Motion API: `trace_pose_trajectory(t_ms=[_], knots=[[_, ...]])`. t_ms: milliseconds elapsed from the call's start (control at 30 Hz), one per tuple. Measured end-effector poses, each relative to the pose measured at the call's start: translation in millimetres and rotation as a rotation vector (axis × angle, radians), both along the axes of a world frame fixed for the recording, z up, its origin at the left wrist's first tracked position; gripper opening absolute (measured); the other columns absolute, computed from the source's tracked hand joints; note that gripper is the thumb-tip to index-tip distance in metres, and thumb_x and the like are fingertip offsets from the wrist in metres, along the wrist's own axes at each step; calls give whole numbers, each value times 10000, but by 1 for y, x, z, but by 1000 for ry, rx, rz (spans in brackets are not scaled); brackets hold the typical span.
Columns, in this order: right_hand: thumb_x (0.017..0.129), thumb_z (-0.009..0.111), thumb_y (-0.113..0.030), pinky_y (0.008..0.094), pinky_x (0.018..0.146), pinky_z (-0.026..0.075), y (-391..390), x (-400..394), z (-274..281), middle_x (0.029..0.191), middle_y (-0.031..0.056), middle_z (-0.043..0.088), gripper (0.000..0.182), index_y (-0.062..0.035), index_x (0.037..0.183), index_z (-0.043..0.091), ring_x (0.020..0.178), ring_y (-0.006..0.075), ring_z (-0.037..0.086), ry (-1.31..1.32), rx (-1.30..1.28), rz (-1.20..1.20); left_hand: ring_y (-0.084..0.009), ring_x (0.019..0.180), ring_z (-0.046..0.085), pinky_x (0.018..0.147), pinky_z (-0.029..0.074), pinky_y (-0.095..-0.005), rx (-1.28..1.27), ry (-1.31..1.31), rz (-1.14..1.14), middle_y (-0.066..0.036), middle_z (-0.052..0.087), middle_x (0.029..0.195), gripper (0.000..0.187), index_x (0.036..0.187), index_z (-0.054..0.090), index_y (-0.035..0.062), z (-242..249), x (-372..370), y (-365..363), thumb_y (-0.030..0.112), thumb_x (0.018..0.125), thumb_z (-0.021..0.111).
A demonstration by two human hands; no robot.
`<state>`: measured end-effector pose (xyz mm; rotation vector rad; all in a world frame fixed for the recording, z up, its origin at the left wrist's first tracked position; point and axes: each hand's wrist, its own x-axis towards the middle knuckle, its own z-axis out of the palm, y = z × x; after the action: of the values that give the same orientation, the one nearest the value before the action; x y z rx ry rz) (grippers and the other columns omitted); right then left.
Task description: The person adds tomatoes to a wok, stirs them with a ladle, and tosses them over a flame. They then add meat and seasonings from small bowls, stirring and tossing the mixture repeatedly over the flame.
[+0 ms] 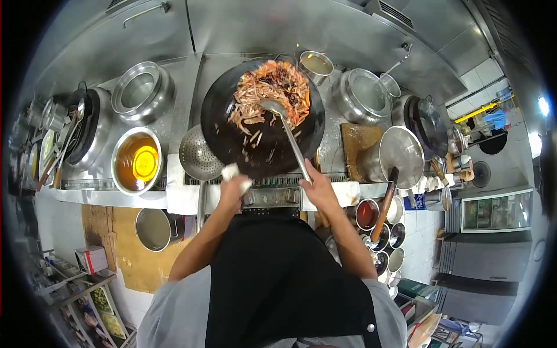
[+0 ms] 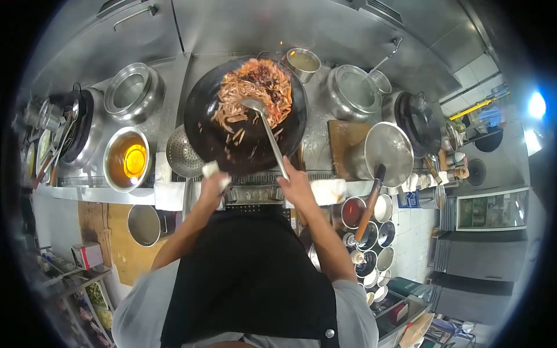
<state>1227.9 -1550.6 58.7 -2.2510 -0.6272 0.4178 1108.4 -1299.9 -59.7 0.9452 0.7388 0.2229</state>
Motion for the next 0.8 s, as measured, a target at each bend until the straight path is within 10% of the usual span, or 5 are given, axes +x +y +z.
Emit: trace_pose_trajectory(t_ms=[167,300,467,567,800], knots=[[923,647,-83,300,646,516,-41,-64,59,882,116,671,705,-46,1562,352,661,155,619,42,10,67,-175,566,612,424,446,-312,-114,68,38,-84,634,776,99,949,604,26,60,-38,-13,96,884,632],[928,620,-44,293,954,460,-41,-74,86,1320,106,622,673,-19,1552,372,1078,132,584,574,160,24,-155,630,593,495,470,-314,-276,101,93,-49,643,801,91,926,598,65,96,66,2,148,917,633],[889,673,-93,451,866,522,1,8,11,1067,340,647,659,-28,1497,429,1022,476,654,-88,-77,11,-132,590,598,490,465,-294,-198,-175,-54,-40,632,736,64,872,657,62,-13,44,6,113,908,642],[934,670,-110,359,842,529,-17,-4,43,1003,261,697,691,-57,1551,364,896,253,704,-165,4,33,-163,645,645,469,476,-307,-104,86,5,-65,650,784,113,957,649,53,-8,5,-9,151,901,653],[994,595,-81,272,606,434,-26,-64,41,915,69,626,624,-51,1564,345,669,117,470,86,274,-279,-180,526,566,436,416,-298,-274,10,-56,-81,624,715,143,890,619,64,56,94,16,206,884,624]])
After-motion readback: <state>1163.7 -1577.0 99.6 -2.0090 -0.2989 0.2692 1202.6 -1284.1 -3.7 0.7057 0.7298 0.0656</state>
